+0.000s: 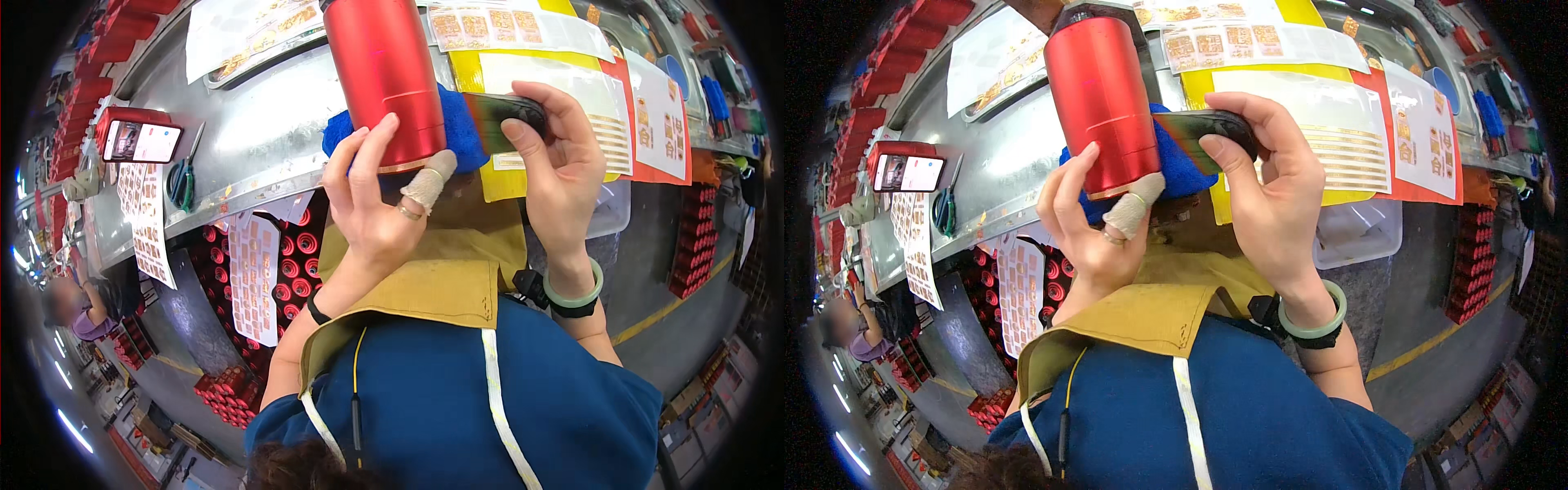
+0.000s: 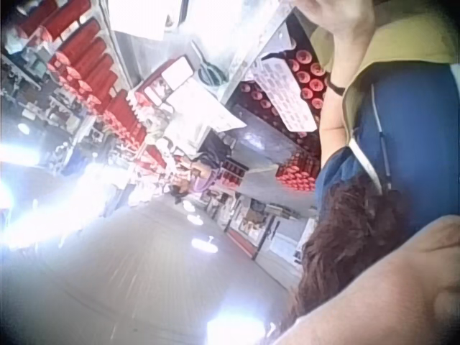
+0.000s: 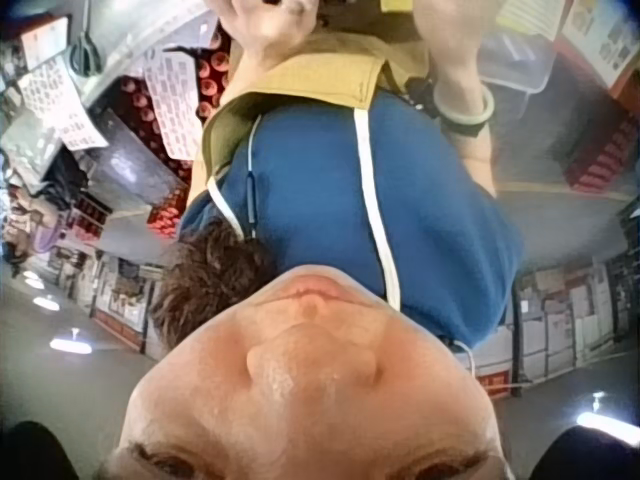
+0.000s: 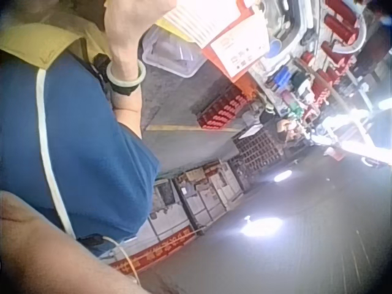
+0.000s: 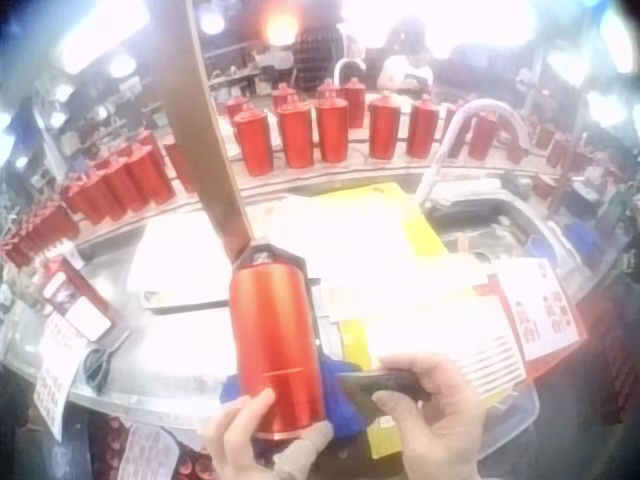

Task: Applying gold decals to red metal containers and using a hand scraper to smooth them.

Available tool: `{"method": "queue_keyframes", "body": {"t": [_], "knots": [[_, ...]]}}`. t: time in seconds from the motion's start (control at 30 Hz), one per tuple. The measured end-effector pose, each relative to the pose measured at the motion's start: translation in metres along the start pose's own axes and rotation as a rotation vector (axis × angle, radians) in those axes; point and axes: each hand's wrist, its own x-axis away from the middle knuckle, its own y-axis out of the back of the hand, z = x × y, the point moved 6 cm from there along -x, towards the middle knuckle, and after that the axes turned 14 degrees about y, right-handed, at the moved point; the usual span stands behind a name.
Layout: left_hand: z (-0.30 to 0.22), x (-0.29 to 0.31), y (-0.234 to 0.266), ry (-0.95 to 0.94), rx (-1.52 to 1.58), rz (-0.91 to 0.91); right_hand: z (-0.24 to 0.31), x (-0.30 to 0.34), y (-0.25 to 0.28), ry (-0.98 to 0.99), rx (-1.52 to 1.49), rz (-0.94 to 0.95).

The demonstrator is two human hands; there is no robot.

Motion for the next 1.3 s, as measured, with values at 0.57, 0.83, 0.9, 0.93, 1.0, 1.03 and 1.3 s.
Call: {"method": "queue_keyframes", "body": {"t": [0.57, 0.83, 0.9, 0.93, 1.0, 1.03, 1.3], "knots": [[0.018, -0.031, -0.009, -0.013, 0.08, 0.191, 0.037, 0.016, -0.031, 0.683, 0.532, 0.429], [0.048, -0.013, 0.0, 0.249, 0.264, 0.216, 0.036, 0.018, -0.032, 0.693, 0.511, 0.445], [0.052, -0.009, 0.0, 0.291, 0.299, 0.251, 0.039, 0.016, -0.034, 0.707, 0.507, 0.443], [0.046, -0.014, 0.0, 0.222, 0.251, 0.224, 0.039, 0.016, -0.035, 0.72, 0.502, 0.441], [0.028, -0.024, 0.001, 0.156, 0.161, 0.161, 0.038, 0.016, -0.036, 0.725, 0.504, 0.436], [0.02, -0.028, 0.004, 0.089, 0.068, 0.101, 0.038, 0.017, -0.037, 0.728, 0.503, 0.428], [0.057, -0.006, -0.007, 0.401, 0.348, 0.355, 0.035, 0.014, -0.031, 0.63, 0.493, 0.405]]}}
